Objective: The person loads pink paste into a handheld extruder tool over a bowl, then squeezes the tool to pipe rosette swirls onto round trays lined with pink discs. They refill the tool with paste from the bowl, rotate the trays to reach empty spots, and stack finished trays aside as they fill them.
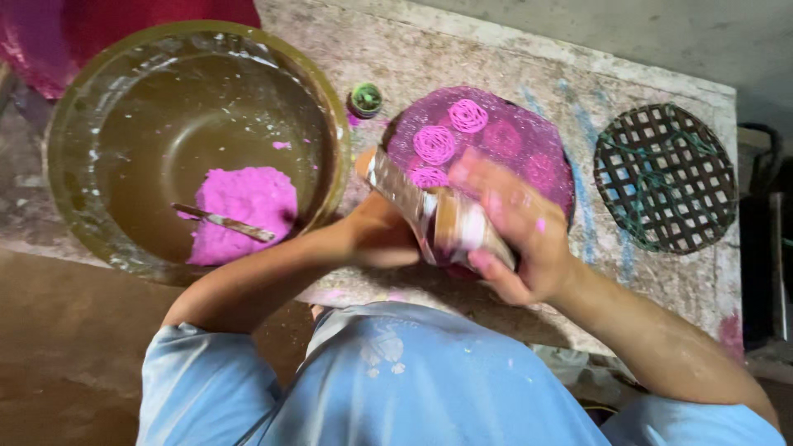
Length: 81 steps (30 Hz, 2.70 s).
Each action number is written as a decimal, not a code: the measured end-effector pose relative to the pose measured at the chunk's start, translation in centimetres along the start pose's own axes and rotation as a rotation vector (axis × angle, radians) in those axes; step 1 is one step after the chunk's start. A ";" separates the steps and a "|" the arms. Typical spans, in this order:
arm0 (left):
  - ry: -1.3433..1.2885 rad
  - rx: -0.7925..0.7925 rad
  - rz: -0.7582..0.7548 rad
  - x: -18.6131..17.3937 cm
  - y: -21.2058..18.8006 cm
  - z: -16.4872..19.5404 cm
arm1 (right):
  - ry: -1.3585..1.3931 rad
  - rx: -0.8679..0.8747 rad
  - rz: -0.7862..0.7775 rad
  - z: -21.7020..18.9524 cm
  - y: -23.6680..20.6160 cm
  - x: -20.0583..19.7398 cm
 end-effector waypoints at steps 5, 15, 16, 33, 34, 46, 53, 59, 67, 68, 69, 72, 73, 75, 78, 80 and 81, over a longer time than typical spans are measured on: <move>0.126 -0.167 0.098 -1.1 1.9 0.3 | 1.055 0.538 -0.310 3.1 -6.5 -4.3; 0.543 -0.505 1.014 2.4 -1.7 -11.5 | 1.399 0.706 0.016 5.5 -18.5 -0.4; 0.088 -0.504 1.079 2.7 -2.0 -14.0 | 1.368 0.724 0.071 5.7 -19.3 -0.9; 0.554 -0.652 1.000 -6.0 2.0 -15.3 | 1.372 0.851 -0.025 7.4 -22.0 -0.3; 0.664 -0.460 0.936 -5.2 3.0 -14.7 | 1.385 0.887 -0.077 7.4 -21.6 -0.4; -1.073 0.811 0.367 -3.4 9.5 -16.0 | 1.243 1.315 -0.602 9.3 -18.7 -3.6; -1.102 0.823 0.447 -6.2 7.3 -18.5 | 0.837 1.233 -0.632 10.6 -17.3 -0.2; -1.098 0.885 0.502 -5.0 9.5 -18.9 | 0.764 1.365 -0.692 10.6 -17.1 -2.4; -1.090 0.851 0.446 -6.3 8.0 -18.8 | 0.902 1.333 -0.573 10.4 -17.0 -0.5; -1.082 0.858 0.453 -5.9 8.1 -18.9 | 0.939 1.345 -0.580 10.3 -17.0 -0.8; -1.094 0.867 0.458 -5.5 8.5 -18.9 | 0.887 1.364 -0.587 10.3 -17.2 -1.2; -1.102 0.894 0.471 -5.2 10.1 -18.6 | 0.783 1.406 -0.548 10.9 -17.4 -2.2; -1.083 0.896 0.471 -5.7 10.5 -18.3 | 0.789 1.409 -0.493 11.3 -17.4 -2.3; -1.077 0.796 0.514 -6.4 10.9 -17.8 | 0.798 1.364 -0.452 11.8 -17.6 -2.1; -1.157 0.386 0.662 -6.6 9.8 -17.6 | 0.836 1.272 -0.484 12.0 -18.4 -1.6; -1.151 -0.015 0.720 -5.7 8.5 -18.2 | 0.884 1.266 -0.477 12.0 -19.2 -1.5; -0.997 -0.204 0.689 -5.1 8.0 -18.6 | 0.883 1.229 -0.476 12.0 -19.6 -1.5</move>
Point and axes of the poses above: each hand's wrist, its own y-axis towards the middle knuckle, its own x-axis out of the palm, z = x × y, the point moved 1 cm from there along y, towards the middle knuckle, and after that the axes turned 13 degrees about -z, right-handed, at the moved point
